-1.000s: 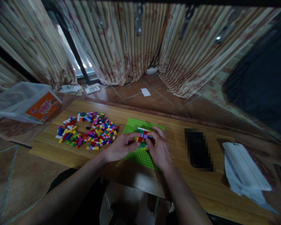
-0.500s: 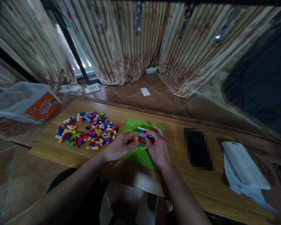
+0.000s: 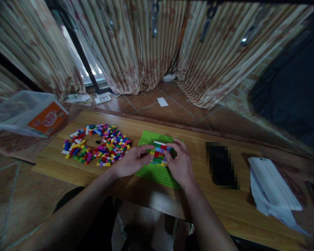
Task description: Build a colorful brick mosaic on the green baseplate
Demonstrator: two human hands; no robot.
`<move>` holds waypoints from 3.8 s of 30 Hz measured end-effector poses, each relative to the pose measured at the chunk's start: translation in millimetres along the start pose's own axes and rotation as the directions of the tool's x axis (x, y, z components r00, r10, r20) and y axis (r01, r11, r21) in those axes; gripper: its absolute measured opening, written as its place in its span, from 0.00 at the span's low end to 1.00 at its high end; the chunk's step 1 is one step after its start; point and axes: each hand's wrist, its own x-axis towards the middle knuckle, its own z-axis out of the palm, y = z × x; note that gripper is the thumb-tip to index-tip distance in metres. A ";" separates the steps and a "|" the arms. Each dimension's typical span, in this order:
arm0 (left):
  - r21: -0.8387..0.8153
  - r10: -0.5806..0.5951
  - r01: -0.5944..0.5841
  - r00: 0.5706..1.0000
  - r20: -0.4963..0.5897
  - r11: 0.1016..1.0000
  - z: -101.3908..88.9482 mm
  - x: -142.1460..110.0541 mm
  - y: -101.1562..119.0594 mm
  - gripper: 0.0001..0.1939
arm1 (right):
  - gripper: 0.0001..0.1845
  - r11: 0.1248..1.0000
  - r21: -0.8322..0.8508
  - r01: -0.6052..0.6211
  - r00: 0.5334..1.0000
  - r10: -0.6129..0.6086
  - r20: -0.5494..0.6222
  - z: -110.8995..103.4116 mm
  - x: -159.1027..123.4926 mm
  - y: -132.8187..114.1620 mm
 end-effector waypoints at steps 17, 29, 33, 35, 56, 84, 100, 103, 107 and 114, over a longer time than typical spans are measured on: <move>0.107 0.049 -0.047 0.999 -0.024 0.993 3.7 -2.0 9.4 0.18 | 0.11 1.000 0.019 -0.005 0.999 0.004 0.054 -1.2 -1.8 -2.3; 0.160 0.063 -0.059 0.998 -0.020 0.985 2.9 -0.8 6.9 0.18 | 0.07 0.997 -0.078 -0.004 0.997 0.009 0.074 6.8 -2.7 -7.1; 0.172 0.078 -0.072 0.997 -0.027 0.982 2.4 -0.8 8.0 0.18 | 0.07 0.996 -0.085 0.015 0.997 -0.009 0.072 7.2 -2.7 -5.6; 0.168 0.078 -0.072 0.996 -0.032 0.983 2.4 -0.9 8.4 0.18 | 0.07 0.995 -0.090 0.030 0.997 -0.024 0.071 7.1 -2.7 -4.8; 0.174 0.076 -0.070 0.997 -0.029 0.982 3.6 -0.8 6.8 0.19 | 0.08 0.994 -0.101 0.038 0.996 -0.030 0.084 5.6 -2.5 -3.3; 0.190 0.090 -0.084 0.996 -0.023 0.978 4.6 -1.6 6.7 0.18 | 0.09 0.991 -0.135 0.011 1.000 -0.011 0.000 4.6 -6.0 -7.7; 0.241 0.092 -0.067 0.991 -0.093 0.968 -14.5 -2.2 1.6 0.19 | 0.14 0.992 -0.122 0.045 0.999 -0.045 0.010 3.4 -11.5 -1.1; 0.264 0.116 -0.065 0.977 -0.180 0.962 -44.9 -4.2 -2.8 0.16 | 0.17 0.992 -0.118 0.048 0.999 -0.050 -0.015 -3.1 -12.2 2.7; 0.364 0.087 0.027 0.952 -0.294 0.931 -84.9 -15.9 -9.3 0.15 | 0.19 0.987 -0.149 0.061 0.996 -0.070 -0.051 -13.7 -12.4 6.6; 0.558 0.046 0.162 0.939 -0.340 0.814 -90.6 -31.0 -13.0 0.11 | 0.18 0.978 -0.193 0.079 0.995 -0.090 -0.051 -17.9 -11.4 7.4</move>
